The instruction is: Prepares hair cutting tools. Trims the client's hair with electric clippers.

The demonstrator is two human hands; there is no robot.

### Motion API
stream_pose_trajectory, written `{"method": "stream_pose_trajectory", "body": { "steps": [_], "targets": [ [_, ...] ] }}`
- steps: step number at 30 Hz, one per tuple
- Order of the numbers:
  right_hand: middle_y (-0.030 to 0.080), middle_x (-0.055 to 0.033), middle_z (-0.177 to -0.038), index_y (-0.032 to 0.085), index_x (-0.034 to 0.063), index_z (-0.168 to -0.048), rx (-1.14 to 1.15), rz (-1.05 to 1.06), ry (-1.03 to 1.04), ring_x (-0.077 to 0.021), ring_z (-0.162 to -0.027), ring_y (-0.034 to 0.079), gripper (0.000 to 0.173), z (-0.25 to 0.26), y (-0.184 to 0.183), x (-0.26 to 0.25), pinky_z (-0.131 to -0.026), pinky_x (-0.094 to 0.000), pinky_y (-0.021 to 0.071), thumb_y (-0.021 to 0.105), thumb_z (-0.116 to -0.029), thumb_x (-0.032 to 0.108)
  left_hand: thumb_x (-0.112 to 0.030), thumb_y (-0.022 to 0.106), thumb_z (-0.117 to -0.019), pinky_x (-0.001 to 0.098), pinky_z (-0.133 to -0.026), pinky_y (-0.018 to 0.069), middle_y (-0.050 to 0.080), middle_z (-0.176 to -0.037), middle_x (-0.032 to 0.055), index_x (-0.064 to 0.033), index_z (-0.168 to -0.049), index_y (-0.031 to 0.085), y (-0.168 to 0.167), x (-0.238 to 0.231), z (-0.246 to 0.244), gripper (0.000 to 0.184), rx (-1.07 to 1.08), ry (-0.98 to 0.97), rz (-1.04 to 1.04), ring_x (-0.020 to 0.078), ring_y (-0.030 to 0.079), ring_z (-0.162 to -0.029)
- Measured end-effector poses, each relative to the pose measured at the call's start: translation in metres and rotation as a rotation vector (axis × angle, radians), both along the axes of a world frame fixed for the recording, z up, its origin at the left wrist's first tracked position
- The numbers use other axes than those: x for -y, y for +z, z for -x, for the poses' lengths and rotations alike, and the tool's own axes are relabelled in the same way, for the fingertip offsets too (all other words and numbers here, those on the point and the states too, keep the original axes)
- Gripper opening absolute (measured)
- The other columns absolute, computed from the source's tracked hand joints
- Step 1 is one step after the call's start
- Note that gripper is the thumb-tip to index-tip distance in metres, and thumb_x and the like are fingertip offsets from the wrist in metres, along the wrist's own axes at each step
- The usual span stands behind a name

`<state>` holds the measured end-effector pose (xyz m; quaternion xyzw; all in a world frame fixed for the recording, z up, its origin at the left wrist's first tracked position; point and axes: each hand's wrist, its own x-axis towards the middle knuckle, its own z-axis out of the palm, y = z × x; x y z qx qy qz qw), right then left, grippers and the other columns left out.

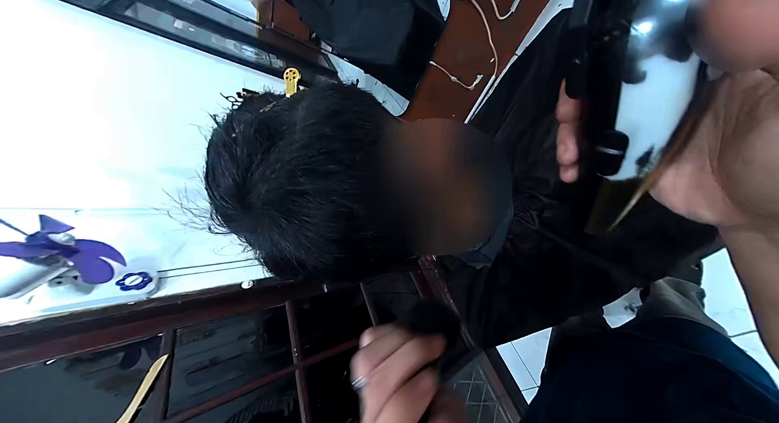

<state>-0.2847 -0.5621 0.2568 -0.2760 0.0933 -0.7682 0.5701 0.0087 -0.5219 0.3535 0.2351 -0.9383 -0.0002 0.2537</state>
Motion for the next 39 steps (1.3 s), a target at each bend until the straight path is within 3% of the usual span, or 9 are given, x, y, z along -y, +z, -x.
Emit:
{"method": "stream_pose_trajectory", "body": {
  "steps": [3,7,9,14,18,21,28,34,39],
  "targets": [
    [0.069,-0.0084,-0.096,0.060,0.0052,-0.119,0.042,0.013,-0.005,-0.0174,-0.081,0.071,0.028,-0.013,-0.008,-0.018,-0.068,-0.0290,0.0642,0.048,-0.1073,0.028,-0.032,0.059,-0.1031,0.0236,-0.097,0.0454,0.060,-0.121,-0.0099,-0.0219,-0.125,0.063,0.015,0.008,0.002,0.025,-0.209,-0.125,0.041,0.0052,0.058,-0.112],
    [0.066,-0.0075,-0.097,0.053,0.0045,-0.133,0.038,0.045,-0.173,-0.0183,-0.082,0.070,0.033,-0.040,-0.008,-0.040,-0.070,-0.0306,0.0637,0.044,-0.1072,0.024,-0.032,0.049,-0.1093,0.0294,-0.108,0.0450,0.063,-0.126,-0.0049,-0.0182,-0.120,0.060,-0.029,0.048,-0.009,0.021,-0.060,-0.147,0.175,0.0108,0.056,-0.128],
    [0.065,-0.0066,-0.099,0.054,0.0056,-0.130,0.007,0.039,-0.313,-0.0179,-0.082,0.070,0.031,-0.051,-0.011,-0.054,-0.069,-0.0304,0.0634,0.042,-0.1067,0.021,-0.032,0.047,-0.1098,0.0319,-0.104,0.0485,0.070,-0.114,0.0005,-0.0139,-0.115,0.059,-0.052,0.061,-0.024,0.023,-0.042,-0.177,0.128,0.0143,0.063,-0.119],
    [0.064,0.0024,-0.082,0.057,0.0112,-0.117,-0.144,-0.213,-0.728,-0.0120,-0.063,0.066,0.038,-0.114,-0.014,-0.086,-0.054,-0.0270,0.0614,0.079,-0.0870,0.017,-0.021,0.046,-0.1068,0.0279,-0.082,0.0558,0.071,-0.085,0.0078,-0.0017,-0.108,0.064,-0.057,0.088,-0.079,0.026,0.095,-0.212,-0.014,0.0120,0.068,-0.082],
    [0.067,0.0022,-0.082,0.054,0.0102,-0.120,-0.218,-0.332,-0.835,-0.0118,-0.058,0.066,0.048,-0.197,-0.018,-0.095,-0.047,-0.0281,0.0605,0.081,-0.0807,0.013,-0.016,0.048,-0.1033,0.0299,-0.052,0.0463,0.064,-0.071,0.0098,-0.0003,-0.141,0.057,-0.034,0.121,-0.101,0.042,0.156,-0.262,0.109,0.0143,0.054,-0.055],
    [0.068,0.0015,-0.082,0.058,0.0105,-0.117,-0.309,-0.381,-0.831,-0.0110,-0.058,0.066,0.045,-0.244,-0.019,-0.093,-0.046,-0.0277,0.0600,0.082,-0.0795,0.018,-0.017,0.046,-0.1028,0.0377,-0.044,0.0404,0.060,-0.074,0.0094,-0.0083,-0.155,0.046,-0.019,0.141,-0.108,0.053,0.307,-0.277,0.260,0.0215,0.052,-0.051],
    [0.067,-0.0051,-0.096,0.056,0.0078,-0.130,-0.330,-0.236,-0.582,-0.0146,-0.076,0.069,0.036,-0.273,-0.021,-0.067,-0.064,-0.0322,0.0622,0.048,-0.0978,0.022,-0.015,0.046,-0.0976,0.0400,-0.042,0.0406,0.063,-0.072,0.0114,-0.0089,-0.151,0.052,-0.022,0.170,-0.112,0.054,0.366,-0.251,0.443,0.0272,0.058,-0.052],
    [0.071,-0.0031,-0.099,0.058,0.0005,-0.129,-0.419,-0.181,-0.601,-0.0069,-0.088,0.070,0.036,-0.297,-0.011,-0.024,-0.077,-0.0231,0.0605,0.062,-0.0958,0.013,-0.019,0.047,-0.0957,0.0400,-0.043,0.0414,0.065,-0.074,0.0121,-0.0074,-0.145,0.059,-0.029,0.200,-0.115,0.052,0.385,-0.350,0.455,0.0284,0.061,-0.054],
    [0.073,-0.0059,-0.101,0.062,-0.0017,-0.127,-0.410,-0.171,-0.689,-0.0087,-0.090,0.072,0.037,-0.308,-0.018,0.005,-0.078,-0.0229,0.0618,0.067,-0.0950,0.015,-0.027,0.050,-0.0948,0.0425,-0.045,0.0452,0.067,-0.075,0.0141,-0.0042,-0.122,0.071,-0.033,0.234,-0.117,0.041,0.394,-0.473,0.482,0.0308,0.066,-0.059]
  ]
}}
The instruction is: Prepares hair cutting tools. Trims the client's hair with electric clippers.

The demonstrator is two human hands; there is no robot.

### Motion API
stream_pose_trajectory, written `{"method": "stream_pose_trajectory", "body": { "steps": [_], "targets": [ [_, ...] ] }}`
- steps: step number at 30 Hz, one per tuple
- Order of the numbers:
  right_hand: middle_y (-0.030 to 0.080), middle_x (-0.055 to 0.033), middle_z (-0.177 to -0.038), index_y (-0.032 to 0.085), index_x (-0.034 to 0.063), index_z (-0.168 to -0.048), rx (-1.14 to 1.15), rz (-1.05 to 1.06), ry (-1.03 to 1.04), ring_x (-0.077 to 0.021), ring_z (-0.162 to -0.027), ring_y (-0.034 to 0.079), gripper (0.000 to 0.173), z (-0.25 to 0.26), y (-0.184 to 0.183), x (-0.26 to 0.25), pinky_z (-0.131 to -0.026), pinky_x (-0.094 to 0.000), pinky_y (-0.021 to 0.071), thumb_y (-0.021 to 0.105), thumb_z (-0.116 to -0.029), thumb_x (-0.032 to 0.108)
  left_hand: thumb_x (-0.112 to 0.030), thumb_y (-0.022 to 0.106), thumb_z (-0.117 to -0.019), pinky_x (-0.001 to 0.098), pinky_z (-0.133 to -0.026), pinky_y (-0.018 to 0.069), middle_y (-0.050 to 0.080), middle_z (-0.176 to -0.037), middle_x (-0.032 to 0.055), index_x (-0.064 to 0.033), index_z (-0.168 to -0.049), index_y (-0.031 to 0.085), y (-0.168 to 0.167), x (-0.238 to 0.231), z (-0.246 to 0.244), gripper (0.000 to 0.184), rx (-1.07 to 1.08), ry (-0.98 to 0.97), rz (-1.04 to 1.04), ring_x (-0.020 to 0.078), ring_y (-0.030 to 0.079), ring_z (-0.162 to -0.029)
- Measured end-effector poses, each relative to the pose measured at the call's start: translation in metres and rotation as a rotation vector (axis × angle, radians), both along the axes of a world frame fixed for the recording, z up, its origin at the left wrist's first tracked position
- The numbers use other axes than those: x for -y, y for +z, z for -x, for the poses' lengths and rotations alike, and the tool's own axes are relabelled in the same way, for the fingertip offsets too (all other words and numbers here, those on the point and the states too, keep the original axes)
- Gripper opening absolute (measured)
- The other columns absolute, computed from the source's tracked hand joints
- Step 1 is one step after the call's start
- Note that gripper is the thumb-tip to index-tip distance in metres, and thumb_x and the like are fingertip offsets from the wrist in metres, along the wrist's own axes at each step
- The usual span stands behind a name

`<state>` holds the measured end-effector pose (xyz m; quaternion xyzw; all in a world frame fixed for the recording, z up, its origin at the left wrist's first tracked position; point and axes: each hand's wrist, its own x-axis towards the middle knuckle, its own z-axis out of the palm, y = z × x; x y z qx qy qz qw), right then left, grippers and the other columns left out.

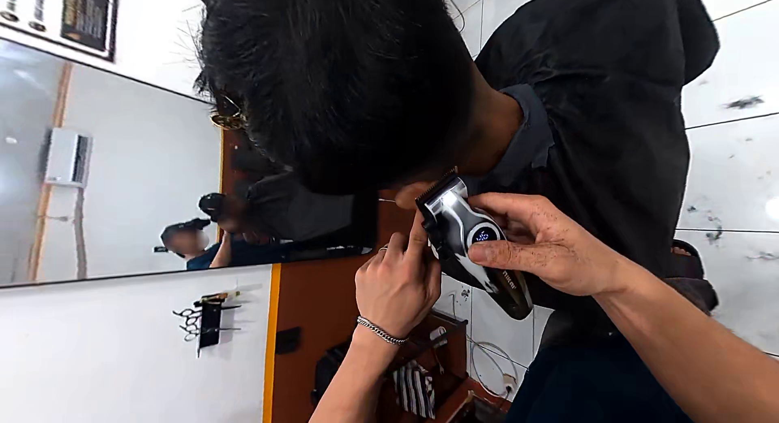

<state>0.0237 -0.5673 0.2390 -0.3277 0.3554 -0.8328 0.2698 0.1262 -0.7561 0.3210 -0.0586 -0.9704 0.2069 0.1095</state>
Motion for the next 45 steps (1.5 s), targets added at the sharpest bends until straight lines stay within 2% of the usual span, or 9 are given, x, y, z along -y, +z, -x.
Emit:
{"method": "stream_pose_trajectory", "body": {
  "steps": [2,5,20,26,30,34,38,42,45],
  "targets": [
    [0.073,-0.0059,-0.099,0.063,-0.0026,-0.127,-0.025,0.001,-0.030,-0.0078,-0.087,0.072,0.036,0.000,-0.001,0.008,-0.077,-0.0213,0.0616,0.068,-0.0958,0.015,-0.028,0.051,-0.0942,0.0422,-0.045,0.0463,0.067,-0.075,0.0136,-0.0030,-0.109,0.073,-0.002,0.010,0.002,0.036,0.008,-0.037,0.015,0.0303,0.066,-0.059],
    [0.073,-0.0050,-0.100,0.064,-0.0038,-0.127,-0.072,-0.001,-0.073,-0.0054,-0.089,0.071,0.036,0.001,-0.001,0.015,-0.078,-0.0190,0.0606,0.068,-0.0965,0.015,-0.027,0.051,-0.0941,0.0414,-0.045,0.0465,0.066,-0.074,0.0135,-0.0017,-0.100,0.072,-0.005,0.020,0.005,0.033,0.012,-0.076,0.025,0.0288,0.066,-0.059],
    [0.074,-0.0010,-0.091,0.069,0.0009,-0.119,-0.053,-0.065,-0.190,-0.0010,-0.080,0.070,0.030,0.003,-0.001,0.015,-0.071,-0.0158,0.0590,0.070,-0.0966,0.020,-0.031,0.053,-0.0948,0.0403,-0.046,0.0459,0.067,-0.076,0.0117,-0.0004,-0.119,0.070,-0.009,0.021,0.011,0.042,0.025,-0.079,0.060,0.0267,0.065,-0.059],
    [0.075,-0.0025,-0.095,0.067,0.0001,-0.124,-0.048,-0.066,-0.172,-0.0024,-0.083,0.071,0.034,0.005,0.003,0.014,-0.074,-0.0172,0.0602,0.070,-0.0967,0.021,-0.031,0.054,-0.0941,0.0399,-0.045,0.0459,0.068,-0.078,0.0128,-0.0010,-0.103,0.071,-0.009,0.020,0.012,0.036,0.016,-0.075,0.074,0.0265,0.066,-0.060],
    [0.075,-0.0018,-0.094,0.068,0.0004,-0.124,-0.048,-0.080,-0.170,-0.0016,-0.082,0.071,0.035,0.005,-0.001,0.015,-0.073,-0.0166,0.0597,0.071,-0.0962,0.022,-0.030,0.054,-0.0937,0.0402,-0.045,0.0458,0.069,-0.079,0.0130,-0.0007,-0.114,0.071,-0.008,0.021,0.012,0.040,0.028,-0.063,0.073,0.0274,0.066,-0.060],
    [0.074,-0.0022,-0.094,0.069,0.0007,-0.120,-0.061,-0.050,-0.169,-0.0021,-0.082,0.071,0.031,0.006,0.002,0.017,-0.072,-0.0172,0.0597,0.070,-0.0971,0.020,-0.032,0.054,-0.0937,0.0392,-0.046,0.0459,0.069,-0.079,0.0132,-0.0008,-0.102,0.071,-0.008,0.021,0.013,0.037,0.025,-0.072,0.076,0.0261,0.066,-0.060],
    [0.075,-0.0021,-0.095,0.067,-0.0001,-0.125,-0.051,-0.079,-0.155,-0.0017,-0.083,0.071,0.036,0.006,-0.004,0.016,-0.074,-0.0168,0.0597,0.071,-0.0963,0.021,-0.030,0.053,-0.0948,0.0387,-0.045,0.0455,0.069,-0.080,0.0129,0.0009,-0.115,0.071,-0.009,0.022,0.013,0.041,0.028,-0.067,0.071,0.0260,0.066,-0.060],
    [0.074,-0.0021,-0.096,0.068,0.0015,-0.122,-0.066,-0.072,-0.172,-0.0028,-0.083,0.071,0.033,0.006,0.000,0.017,-0.073,-0.0182,0.0597,0.070,-0.0971,0.023,-0.032,0.053,-0.0943,0.0386,-0.046,0.0458,0.068,-0.077,0.0124,-0.0002,-0.099,0.071,-0.010,0.022,0.014,0.037,0.023,-0.077,0.082,0.0254,0.066,-0.060],
    [0.074,-0.0020,-0.096,0.068,0.0012,-0.124,-0.059,-0.090,-0.173,-0.0024,-0.084,0.071,0.035,0.006,-0.005,0.017,-0.074,-0.0181,0.0600,0.071,-0.0966,0.023,-0.031,0.053,-0.0955,0.0385,-0.045,0.0453,0.068,-0.078,0.0122,-0.0001,-0.109,0.071,-0.009,0.022,0.015,0.038,0.032,-0.068,0.076,0.0250,0.065,-0.059]
  ]
}}
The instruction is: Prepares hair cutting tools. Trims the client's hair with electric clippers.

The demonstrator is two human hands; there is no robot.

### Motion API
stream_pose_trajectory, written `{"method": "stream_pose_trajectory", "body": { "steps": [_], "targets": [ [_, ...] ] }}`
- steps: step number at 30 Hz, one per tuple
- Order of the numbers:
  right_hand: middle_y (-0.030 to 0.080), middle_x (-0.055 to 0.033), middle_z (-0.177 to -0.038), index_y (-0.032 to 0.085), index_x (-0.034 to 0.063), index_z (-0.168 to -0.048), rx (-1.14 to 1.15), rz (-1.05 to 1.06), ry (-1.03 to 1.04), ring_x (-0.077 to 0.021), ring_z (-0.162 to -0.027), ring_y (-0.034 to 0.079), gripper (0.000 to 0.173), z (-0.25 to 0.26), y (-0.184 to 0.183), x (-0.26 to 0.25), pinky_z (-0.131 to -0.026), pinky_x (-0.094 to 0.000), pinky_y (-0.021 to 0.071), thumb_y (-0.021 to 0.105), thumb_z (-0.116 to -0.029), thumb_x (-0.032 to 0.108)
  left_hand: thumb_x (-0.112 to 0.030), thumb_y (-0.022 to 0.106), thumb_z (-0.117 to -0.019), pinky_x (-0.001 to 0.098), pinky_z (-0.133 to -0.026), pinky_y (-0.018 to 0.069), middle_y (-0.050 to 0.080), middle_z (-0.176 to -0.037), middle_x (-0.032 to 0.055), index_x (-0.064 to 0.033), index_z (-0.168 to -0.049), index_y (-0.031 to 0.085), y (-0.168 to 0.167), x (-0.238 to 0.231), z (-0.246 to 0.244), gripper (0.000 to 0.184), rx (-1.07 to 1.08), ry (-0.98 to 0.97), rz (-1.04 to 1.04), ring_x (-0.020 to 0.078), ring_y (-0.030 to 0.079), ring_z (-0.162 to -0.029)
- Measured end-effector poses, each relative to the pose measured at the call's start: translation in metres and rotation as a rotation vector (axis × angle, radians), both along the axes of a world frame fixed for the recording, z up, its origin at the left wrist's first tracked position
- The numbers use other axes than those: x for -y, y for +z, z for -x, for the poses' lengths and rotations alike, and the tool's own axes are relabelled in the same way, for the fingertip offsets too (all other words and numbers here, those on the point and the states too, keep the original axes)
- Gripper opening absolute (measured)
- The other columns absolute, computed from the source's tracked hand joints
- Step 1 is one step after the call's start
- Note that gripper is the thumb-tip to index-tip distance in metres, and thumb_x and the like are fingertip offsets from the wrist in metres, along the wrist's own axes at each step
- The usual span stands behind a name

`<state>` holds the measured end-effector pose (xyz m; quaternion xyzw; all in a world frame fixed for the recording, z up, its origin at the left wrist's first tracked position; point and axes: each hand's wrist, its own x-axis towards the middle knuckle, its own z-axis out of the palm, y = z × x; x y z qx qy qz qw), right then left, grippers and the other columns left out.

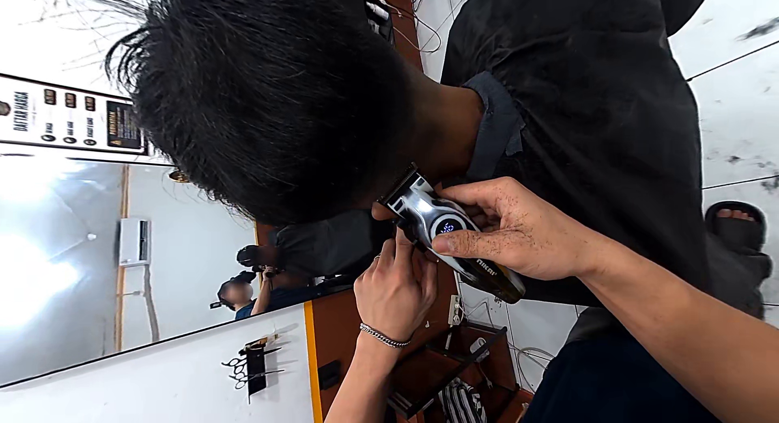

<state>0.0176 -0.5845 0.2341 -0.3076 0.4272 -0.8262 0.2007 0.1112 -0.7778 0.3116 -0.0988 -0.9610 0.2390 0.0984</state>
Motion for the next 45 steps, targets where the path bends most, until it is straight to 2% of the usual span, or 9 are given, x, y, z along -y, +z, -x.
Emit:
{"method": "stream_pose_trajectory", "body": {
  "steps": [4,9,12,16,20,24,27,34,45],
  "targets": [
    [0.074,-0.0014,-0.095,0.068,0.0020,-0.123,-0.004,0.002,-0.015,-0.0026,-0.084,0.071,0.035,0.000,0.006,-0.001,-0.074,-0.0191,0.0604,0.070,-0.0964,0.025,-0.031,0.054,-0.0935,0.0379,-0.046,0.0455,0.067,-0.076,0.0125,-0.0005,-0.097,0.071,-0.002,0.000,-0.001,0.036,-0.007,-0.014,0.008,0.0251,0.065,-0.059],
    [0.074,-0.0016,-0.095,0.068,0.0027,-0.123,-0.006,-0.043,-0.021,-0.0032,-0.082,0.071,0.036,-0.001,0.003,-0.003,-0.072,-0.0200,0.0606,0.072,-0.0962,0.026,-0.030,0.053,-0.0948,0.0390,-0.046,0.0458,0.068,-0.078,0.0121,-0.0001,-0.107,0.071,0.000,-0.001,-0.001,0.037,0.005,-0.002,-0.001,0.0252,0.066,-0.060],
    [0.074,-0.0007,-0.095,0.068,0.0034,-0.124,-0.001,-0.025,0.000,-0.0024,-0.083,0.070,0.037,0.001,0.008,-0.004,-0.073,-0.0194,0.0599,0.071,-0.0963,0.027,-0.032,0.054,-0.0940,0.0383,-0.046,0.0460,0.067,-0.077,0.0121,-0.0009,-0.097,0.071,0.000,0.000,-0.002,0.035,0.005,-0.008,0.016,0.0250,0.066,-0.060],
    [0.074,-0.0001,-0.094,0.069,0.0037,-0.122,-0.035,-0.034,0.010,-0.0018,-0.081,0.070,0.035,0.006,0.002,-0.005,-0.070,-0.0185,0.0590,0.070,-0.0965,0.027,-0.029,0.054,-0.0923,0.0387,-0.045,0.0454,0.069,-0.079,0.0127,0.0013,-0.114,0.071,0.001,-0.001,-0.002,0.041,0.009,0.005,0.015,0.0257,0.066,-0.059],
    [0.072,-0.0009,-0.092,0.069,0.0020,-0.121,-0.045,0.013,0.020,-0.0014,-0.080,0.068,0.032,0.010,0.005,-0.008,-0.069,-0.0172,0.0578,0.070,-0.0969,0.024,-0.028,0.055,-0.0918,0.0386,-0.045,0.0456,0.069,-0.078,0.0126,0.0005,-0.109,0.071,0.003,-0.001,-0.001,0.037,0.005,-0.003,0.028,0.0256,0.066,-0.060],
    [0.072,-0.0001,-0.092,0.069,0.0028,-0.120,-0.049,-0.008,0.015,-0.0007,-0.080,0.068,0.032,0.013,-0.002,-0.007,-0.069,-0.0167,0.0568,0.069,-0.0964,0.024,-0.027,0.055,-0.0906,0.0396,-0.046,0.0469,0.071,-0.081,0.0128,0.0028,-0.125,0.068,0.004,-0.002,-0.002,0.047,0.024,0.025,0.029,0.0267,0.067,-0.061],
    [0.071,-0.0004,-0.091,0.069,0.0026,-0.118,-0.053,0.010,0.019,-0.0013,-0.078,0.067,0.030,0.014,0.000,-0.008,-0.068,-0.0172,0.0561,0.068,-0.0968,0.023,-0.028,0.055,-0.0917,0.0392,-0.045,0.0463,0.069,-0.079,0.0124,0.0030,-0.117,0.070,0.004,-0.003,-0.001,0.042,0.021,0.018,0.036,0.0260,0.066,-0.059],
    [0.071,-0.0002,-0.090,0.069,0.0028,-0.116,-0.059,0.020,0.018,-0.0009,-0.079,0.067,0.028,0.018,-0.001,-0.010,-0.068,-0.0167,0.0559,0.068,-0.0967,0.023,-0.026,0.054,-0.0910,0.0389,-0.045,0.0452,0.069,-0.078,0.0121,0.0038,-0.120,0.068,0.004,-0.005,-0.001,0.044,0.027,0.030,0.034,0.0250,0.065,-0.058],
    [0.069,0.0018,-0.087,0.071,0.0067,-0.111,-0.041,-0.044,0.063,-0.0010,-0.077,0.065,0.023,0.029,0.000,-0.020,-0.065,-0.0184,0.0529,0.064,-0.0969,0.023,-0.027,0.053,-0.0916,0.0397,-0.045,0.0460,0.071,-0.081,0.0124,0.0058,-0.137,0.061,0.004,-0.007,-0.002,0.056,0.029,0.062,0.029,0.0249,0.065,-0.058]
  ]
}}
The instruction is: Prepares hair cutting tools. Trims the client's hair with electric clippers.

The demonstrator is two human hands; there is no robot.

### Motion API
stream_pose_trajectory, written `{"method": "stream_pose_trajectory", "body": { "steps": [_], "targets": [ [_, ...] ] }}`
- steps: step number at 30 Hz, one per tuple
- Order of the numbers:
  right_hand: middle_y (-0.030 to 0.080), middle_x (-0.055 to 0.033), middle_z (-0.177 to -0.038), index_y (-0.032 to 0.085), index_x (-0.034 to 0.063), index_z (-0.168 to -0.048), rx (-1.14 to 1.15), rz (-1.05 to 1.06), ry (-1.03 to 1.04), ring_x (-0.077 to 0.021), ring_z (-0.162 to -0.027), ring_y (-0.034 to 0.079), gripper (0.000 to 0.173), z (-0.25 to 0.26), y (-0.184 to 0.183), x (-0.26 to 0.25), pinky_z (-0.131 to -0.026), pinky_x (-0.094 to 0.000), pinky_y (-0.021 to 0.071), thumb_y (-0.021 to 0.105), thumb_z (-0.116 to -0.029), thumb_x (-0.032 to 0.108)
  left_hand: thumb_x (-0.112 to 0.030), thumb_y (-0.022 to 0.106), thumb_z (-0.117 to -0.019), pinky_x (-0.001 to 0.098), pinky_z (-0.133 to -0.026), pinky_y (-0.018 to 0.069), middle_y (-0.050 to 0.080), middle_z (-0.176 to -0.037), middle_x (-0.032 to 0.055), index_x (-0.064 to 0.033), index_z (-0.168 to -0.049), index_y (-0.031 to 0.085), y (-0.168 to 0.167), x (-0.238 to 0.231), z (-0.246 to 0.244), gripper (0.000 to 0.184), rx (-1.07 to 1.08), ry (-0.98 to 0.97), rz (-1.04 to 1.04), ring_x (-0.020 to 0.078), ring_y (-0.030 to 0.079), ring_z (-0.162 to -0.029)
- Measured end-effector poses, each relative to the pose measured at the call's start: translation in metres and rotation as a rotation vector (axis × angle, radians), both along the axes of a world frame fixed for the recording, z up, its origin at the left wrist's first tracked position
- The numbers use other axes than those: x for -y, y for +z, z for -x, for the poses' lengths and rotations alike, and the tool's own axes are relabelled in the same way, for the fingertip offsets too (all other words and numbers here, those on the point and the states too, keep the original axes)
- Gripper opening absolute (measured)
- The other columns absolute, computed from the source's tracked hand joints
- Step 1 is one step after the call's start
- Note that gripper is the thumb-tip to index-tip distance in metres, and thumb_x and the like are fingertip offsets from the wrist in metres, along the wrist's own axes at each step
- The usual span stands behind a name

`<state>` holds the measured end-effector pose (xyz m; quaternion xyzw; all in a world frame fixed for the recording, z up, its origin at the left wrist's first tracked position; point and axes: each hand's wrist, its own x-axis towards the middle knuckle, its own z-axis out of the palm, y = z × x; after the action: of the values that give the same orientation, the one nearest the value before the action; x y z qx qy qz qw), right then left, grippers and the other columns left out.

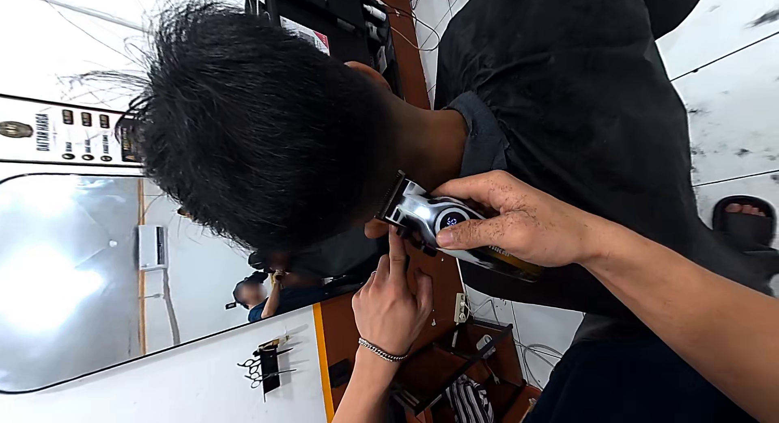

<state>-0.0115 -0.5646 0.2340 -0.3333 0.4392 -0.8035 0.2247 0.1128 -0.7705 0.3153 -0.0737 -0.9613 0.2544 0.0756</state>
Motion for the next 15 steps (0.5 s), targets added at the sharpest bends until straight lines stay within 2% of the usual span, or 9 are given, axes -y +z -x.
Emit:
{"method": "stream_pose_trajectory", "body": {
  "steps": [2,6,9,12,15],
  "targets": [
    [0.068,0.0019,-0.086,0.071,0.0070,-0.108,-0.003,0.011,0.014,-0.0012,-0.076,0.064,0.021,0.002,0.003,-0.002,-0.065,-0.0187,0.0520,0.063,-0.0967,0.023,-0.028,0.053,-0.0913,0.0396,-0.045,0.0462,0.072,-0.081,0.0122,0.0052,-0.133,0.063,0.000,-0.001,0.000,0.054,-0.004,0.000,-0.004,0.0249,0.066,-0.059],
    [0.068,0.0011,-0.086,0.071,0.0056,-0.106,0.008,0.027,0.037,-0.0014,-0.076,0.064,0.019,0.006,0.002,-0.005,-0.065,-0.0181,0.0517,0.061,-0.0968,0.020,-0.026,0.053,-0.0906,0.0398,-0.045,0.0462,0.072,-0.082,0.0129,0.0079,-0.138,0.059,0.000,-0.004,-0.001,0.059,0.004,0.020,-0.009,0.0256,0.065,-0.057],
    [0.068,0.0016,-0.085,0.071,0.0059,-0.105,0.010,0.036,0.062,-0.0010,-0.076,0.063,0.020,0.010,0.004,-0.008,-0.064,-0.0181,0.0515,0.059,-0.0969,0.019,-0.028,0.053,-0.0906,0.0397,-0.044,0.0450,0.071,-0.079,0.0119,0.0074,-0.136,0.060,0.000,-0.005,-0.002,0.058,0.002,0.035,0.002,0.0250,0.064,-0.055],
    [0.067,0.0018,-0.083,0.071,0.0070,-0.102,0.017,0.030,0.070,-0.0012,-0.074,0.063,0.019,0.015,0.002,-0.010,-0.062,-0.0183,0.0503,0.057,-0.0967,0.019,-0.026,0.052,-0.0913,0.0395,-0.043,0.0447,0.071,-0.079,0.0128,0.0085,-0.141,0.056,0.001,-0.008,-0.001,0.061,0.002,0.040,0.001,0.0249,0.063,-0.054],
    [0.067,0.0017,-0.082,0.071,0.0066,-0.101,0.017,0.046,0.087,-0.0015,-0.074,0.063,0.019,0.019,0.003,-0.013,-0.062,-0.0186,0.0505,0.057,-0.0969,0.019,-0.027,0.052,-0.0915,0.0396,-0.044,0.0459,0.071,-0.080,0.0122,0.0082,-0.141,0.056,0.000,-0.011,-0.002,0.061,0.006,0.058,-0.005,0.0250,0.064,-0.056]
  ]
}}
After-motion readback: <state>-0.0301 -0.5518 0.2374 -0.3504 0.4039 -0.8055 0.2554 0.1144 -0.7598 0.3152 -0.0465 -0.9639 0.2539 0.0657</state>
